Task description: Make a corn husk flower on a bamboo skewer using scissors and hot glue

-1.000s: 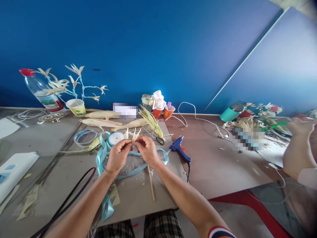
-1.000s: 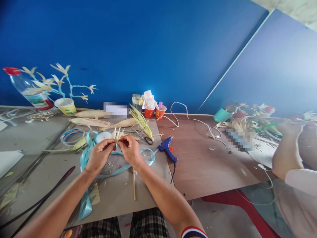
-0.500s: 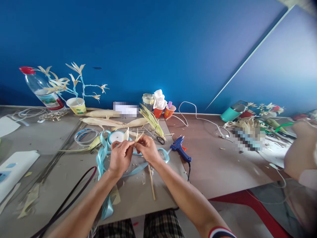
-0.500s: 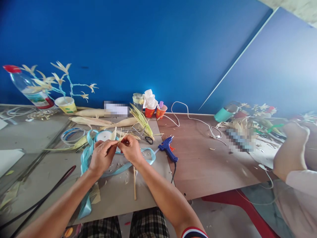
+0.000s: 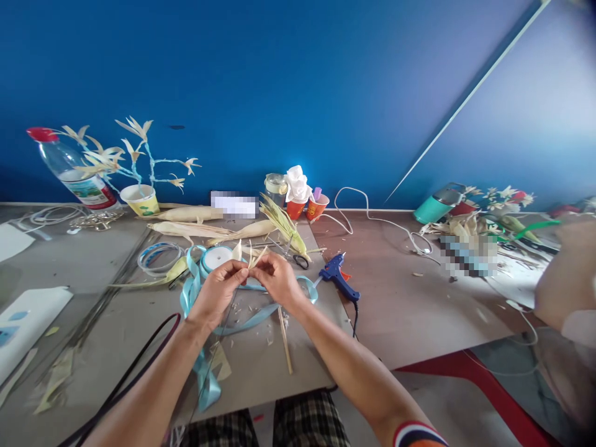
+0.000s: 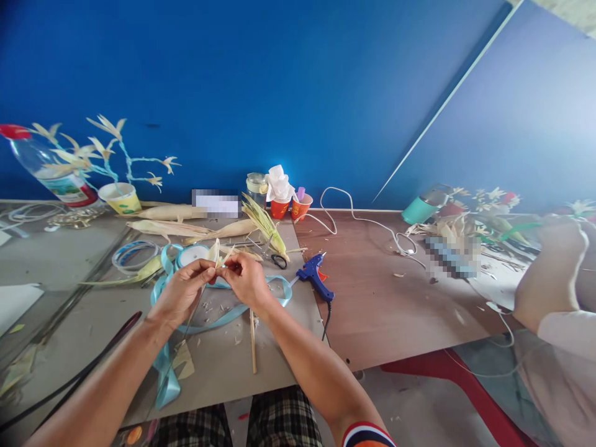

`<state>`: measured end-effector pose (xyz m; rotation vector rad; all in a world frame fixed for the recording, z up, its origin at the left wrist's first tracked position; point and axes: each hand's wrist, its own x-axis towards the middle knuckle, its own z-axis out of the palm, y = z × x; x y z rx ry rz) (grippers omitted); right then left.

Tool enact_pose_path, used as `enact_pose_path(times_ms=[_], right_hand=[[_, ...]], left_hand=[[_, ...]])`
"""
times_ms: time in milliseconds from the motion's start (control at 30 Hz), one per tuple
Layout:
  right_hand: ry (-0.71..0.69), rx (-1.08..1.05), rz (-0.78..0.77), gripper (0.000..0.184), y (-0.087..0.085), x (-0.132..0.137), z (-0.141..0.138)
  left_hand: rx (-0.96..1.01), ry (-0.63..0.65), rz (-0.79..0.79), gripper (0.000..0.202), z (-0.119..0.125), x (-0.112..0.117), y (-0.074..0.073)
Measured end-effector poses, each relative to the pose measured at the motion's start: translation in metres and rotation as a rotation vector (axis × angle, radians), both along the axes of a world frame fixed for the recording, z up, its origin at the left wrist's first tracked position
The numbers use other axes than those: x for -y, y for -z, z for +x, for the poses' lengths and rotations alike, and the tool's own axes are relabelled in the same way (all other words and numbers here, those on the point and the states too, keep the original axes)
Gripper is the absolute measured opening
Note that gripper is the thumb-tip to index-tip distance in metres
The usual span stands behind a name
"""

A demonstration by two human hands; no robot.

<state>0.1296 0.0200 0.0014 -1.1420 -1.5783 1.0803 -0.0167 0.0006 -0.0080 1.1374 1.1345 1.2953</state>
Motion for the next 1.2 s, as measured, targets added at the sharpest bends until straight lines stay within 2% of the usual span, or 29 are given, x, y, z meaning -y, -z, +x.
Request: enact_pose_path(times_ms=[100, 233, 400, 533, 867, 1200], right_hand=[[0.008, 0.120, 0.016, 0.026, -0.001, 0.000, 0.003], [-0.035, 0.175, 0.007, 0.026, -0.004, 0.001, 0.008], [-0.077, 0.186, -0.037, 0.028, -0.002, 0.000, 0.012], [-0.096, 0.227, -0.059, 0.034, -0.002, 0.000, 0.013], [0.006, 0.314, -0.066, 0.036, -0.010, 0.006, 0.012], [0.033, 0.360, 0.020, 0.033, -0.007, 0.007, 0.010]], left_hand=[[0.196, 0.105, -0.093, 0.021, -0.005, -0.003, 0.003], [0.361, 0.205, -0.234, 0.023, -0.008, -0.003, 0.002], [0.408, 0.292, -0.335, 0.022, -0.010, 0.000, -0.001], [0.397, 0.275, -0.323, 0.020, -0.010, 0.000, -0.001], [0.322, 0.176, -0.210, 0.019, -0.005, -0.001, 0.000], [0.203, 0.127, -0.164, 0.024, -0.007, -0.006, 0.007]])
